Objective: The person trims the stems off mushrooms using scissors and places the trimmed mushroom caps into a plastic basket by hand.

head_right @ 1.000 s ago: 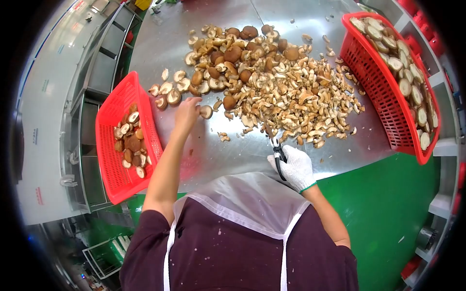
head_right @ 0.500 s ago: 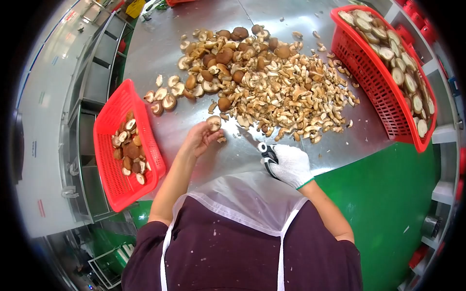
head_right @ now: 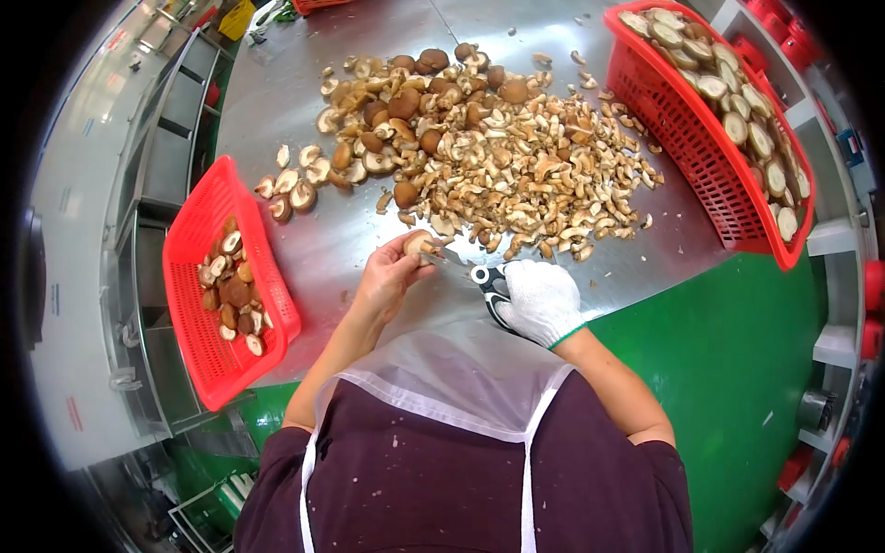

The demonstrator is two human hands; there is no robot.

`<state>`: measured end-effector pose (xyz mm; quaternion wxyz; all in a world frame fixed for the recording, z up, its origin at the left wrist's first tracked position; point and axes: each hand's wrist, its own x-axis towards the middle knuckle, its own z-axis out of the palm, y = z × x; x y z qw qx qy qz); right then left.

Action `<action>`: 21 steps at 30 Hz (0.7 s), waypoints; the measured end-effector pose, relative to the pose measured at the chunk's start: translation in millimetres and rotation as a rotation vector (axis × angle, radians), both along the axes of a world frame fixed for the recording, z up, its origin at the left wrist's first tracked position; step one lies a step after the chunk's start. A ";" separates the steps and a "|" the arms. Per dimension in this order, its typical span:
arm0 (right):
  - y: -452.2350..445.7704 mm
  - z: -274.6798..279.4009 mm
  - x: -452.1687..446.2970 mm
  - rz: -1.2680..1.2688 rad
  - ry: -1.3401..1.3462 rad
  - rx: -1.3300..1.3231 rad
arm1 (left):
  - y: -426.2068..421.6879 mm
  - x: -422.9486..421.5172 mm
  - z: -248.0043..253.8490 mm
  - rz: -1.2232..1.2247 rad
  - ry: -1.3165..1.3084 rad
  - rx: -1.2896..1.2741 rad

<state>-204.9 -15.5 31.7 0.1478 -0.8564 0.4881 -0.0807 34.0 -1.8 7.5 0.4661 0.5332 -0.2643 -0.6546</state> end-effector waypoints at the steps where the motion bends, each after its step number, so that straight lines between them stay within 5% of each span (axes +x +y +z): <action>1: -1.2 1.4 -0.7 0.002 0.018 0.013 | 0.8 -1.3 0.7 -0.031 -0.010 0.008; 16: 7.2 -23.6 -5.6 0.020 -0.017 0.198 | 2.6 -11.0 11.8 -0.102 0.016 0.111; 21: 9.8 -29.9 -13.1 -0.191 -0.237 0.202 | 19.8 76.3 7.4 0.197 -0.341 -0.298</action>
